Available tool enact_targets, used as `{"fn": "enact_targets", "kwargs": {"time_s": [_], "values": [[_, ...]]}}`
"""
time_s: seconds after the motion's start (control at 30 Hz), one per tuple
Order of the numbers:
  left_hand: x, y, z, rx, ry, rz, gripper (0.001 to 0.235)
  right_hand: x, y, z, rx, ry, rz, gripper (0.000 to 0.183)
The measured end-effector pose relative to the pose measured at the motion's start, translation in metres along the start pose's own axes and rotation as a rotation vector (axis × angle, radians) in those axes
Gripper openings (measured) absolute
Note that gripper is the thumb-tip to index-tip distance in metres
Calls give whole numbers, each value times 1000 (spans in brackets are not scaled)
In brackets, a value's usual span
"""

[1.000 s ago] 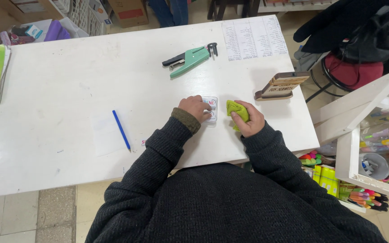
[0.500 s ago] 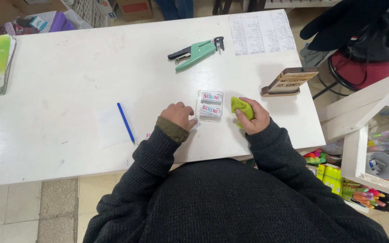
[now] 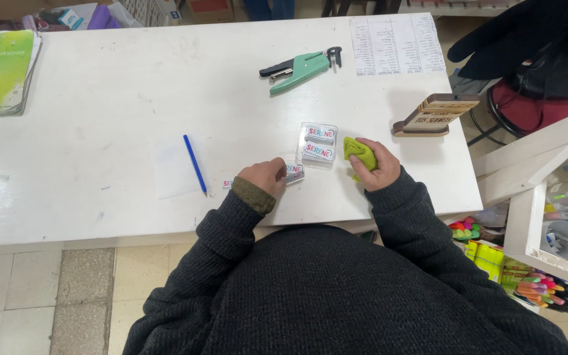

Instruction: Scraping labels off small containers using a scraper and a cloth.

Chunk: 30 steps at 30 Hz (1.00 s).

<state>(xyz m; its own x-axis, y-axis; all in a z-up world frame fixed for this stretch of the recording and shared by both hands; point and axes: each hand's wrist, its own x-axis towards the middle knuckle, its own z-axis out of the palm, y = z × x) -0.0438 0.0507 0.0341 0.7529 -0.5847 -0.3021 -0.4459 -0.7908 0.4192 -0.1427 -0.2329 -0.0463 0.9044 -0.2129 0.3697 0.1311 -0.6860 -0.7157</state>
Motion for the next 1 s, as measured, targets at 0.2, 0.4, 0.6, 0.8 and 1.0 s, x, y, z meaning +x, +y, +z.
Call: {"fn": "enact_targets", "kwargs": {"time_s": [0.2,0.4,0.6,0.8,1.0], "values": [[9,-13,10,-145,-70,31,31,-2,8,3,-1,6,27,41],[7,-11,12,-62,-58,0,31,-9,-3,2,21,15,-59,41],[0,-3,13,-65,58,128,28,-22,-35,4,41,-83,-38,60],[5,9,40,-123,213,551,17,-11,-123,-4,-213,-146,-555,71],[0,19,32,-351,136,593,19,-19,-71,4,-244,-455,-227,64]]}}
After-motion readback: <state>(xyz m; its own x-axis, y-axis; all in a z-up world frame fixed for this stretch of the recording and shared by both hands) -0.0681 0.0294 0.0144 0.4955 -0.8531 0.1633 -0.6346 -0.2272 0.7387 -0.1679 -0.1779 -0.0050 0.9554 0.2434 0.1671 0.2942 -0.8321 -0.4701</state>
